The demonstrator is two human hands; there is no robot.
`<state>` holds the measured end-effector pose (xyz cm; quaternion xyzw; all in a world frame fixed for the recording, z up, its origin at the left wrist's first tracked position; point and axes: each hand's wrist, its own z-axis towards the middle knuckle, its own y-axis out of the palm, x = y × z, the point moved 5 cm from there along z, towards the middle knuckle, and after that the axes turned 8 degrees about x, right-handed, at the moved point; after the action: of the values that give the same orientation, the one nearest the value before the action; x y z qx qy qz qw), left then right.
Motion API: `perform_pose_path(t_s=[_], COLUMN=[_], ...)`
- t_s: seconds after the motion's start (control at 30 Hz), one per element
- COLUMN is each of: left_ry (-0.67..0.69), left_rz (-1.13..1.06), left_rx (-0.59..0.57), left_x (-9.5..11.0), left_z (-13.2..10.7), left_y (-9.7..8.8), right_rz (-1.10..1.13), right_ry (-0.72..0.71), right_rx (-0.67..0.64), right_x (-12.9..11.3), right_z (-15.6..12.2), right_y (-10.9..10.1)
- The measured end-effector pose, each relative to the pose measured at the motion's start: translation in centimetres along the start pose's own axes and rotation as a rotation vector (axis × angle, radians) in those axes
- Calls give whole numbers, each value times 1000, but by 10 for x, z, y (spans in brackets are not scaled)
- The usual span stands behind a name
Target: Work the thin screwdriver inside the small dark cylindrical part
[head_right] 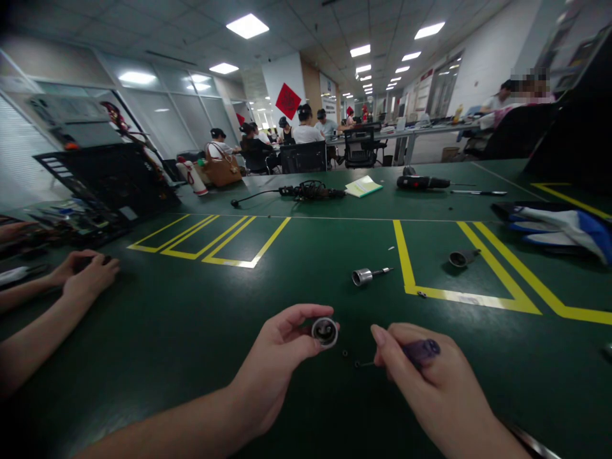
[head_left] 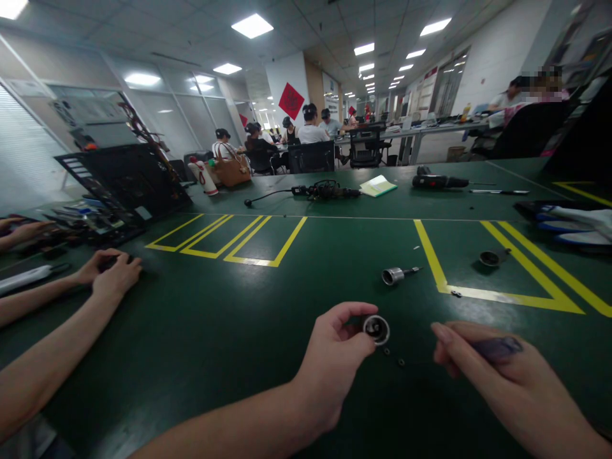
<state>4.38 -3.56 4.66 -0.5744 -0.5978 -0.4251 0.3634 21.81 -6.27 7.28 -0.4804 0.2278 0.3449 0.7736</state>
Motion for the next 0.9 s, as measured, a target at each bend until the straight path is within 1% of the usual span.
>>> perform_pose_path(t_s=[0.07, 0.13, 0.3, 0.47, 0.53, 0.6, 0.67, 0.7, 0.73, 0.77, 0.8, 0.83, 0.9], left_ry=[-1, 3, -14, -16, -17, -15, -10, -8, -5, -4, -4, -3, -9], left_rz=[-21, -42, -65, -59, -55, -50, -47, -45, -44, -45, -49, -54, -72], left_rx=[15, 22, 13, 7, 14, 28, 44, 51, 57, 57, 50, 40, 13], left_x=[1, 3, 4, 3, 3, 3, 3, 3, 3, 3, 3, 2, 1], left_z=[0, 0, -1, 0, 0, 0, 0, 0, 0, 1, 1, 0, -1], left_y=[0, 1, 2, 1, 2, 1, 1, 1, 0, 0, 0, 0, 1], right_rz=[-1, -3, 10, 69, 98, 172, 346, 461, 576, 665, 721, 733, 644], right_ry=[51, 63, 48, 88, 173, 345, 561, 650, 704, 711, 668, 582, 334], right_rx=[-34, -48, -73, -140, -146, -132, -80, -43, -5, 30, 61, 84, 97], right_x=[7, 11, 10, 11, 17, 26, 36, 39, 40, 39, 36, 33, 22], right_z=[1, 1, 0, -2, -2, -3, -6, -8, -9, -9, -9, -8, -7], right_y=[7, 11, 16, 22, 24, 27, 29, 29, 28, 26, 23, 18, 8])
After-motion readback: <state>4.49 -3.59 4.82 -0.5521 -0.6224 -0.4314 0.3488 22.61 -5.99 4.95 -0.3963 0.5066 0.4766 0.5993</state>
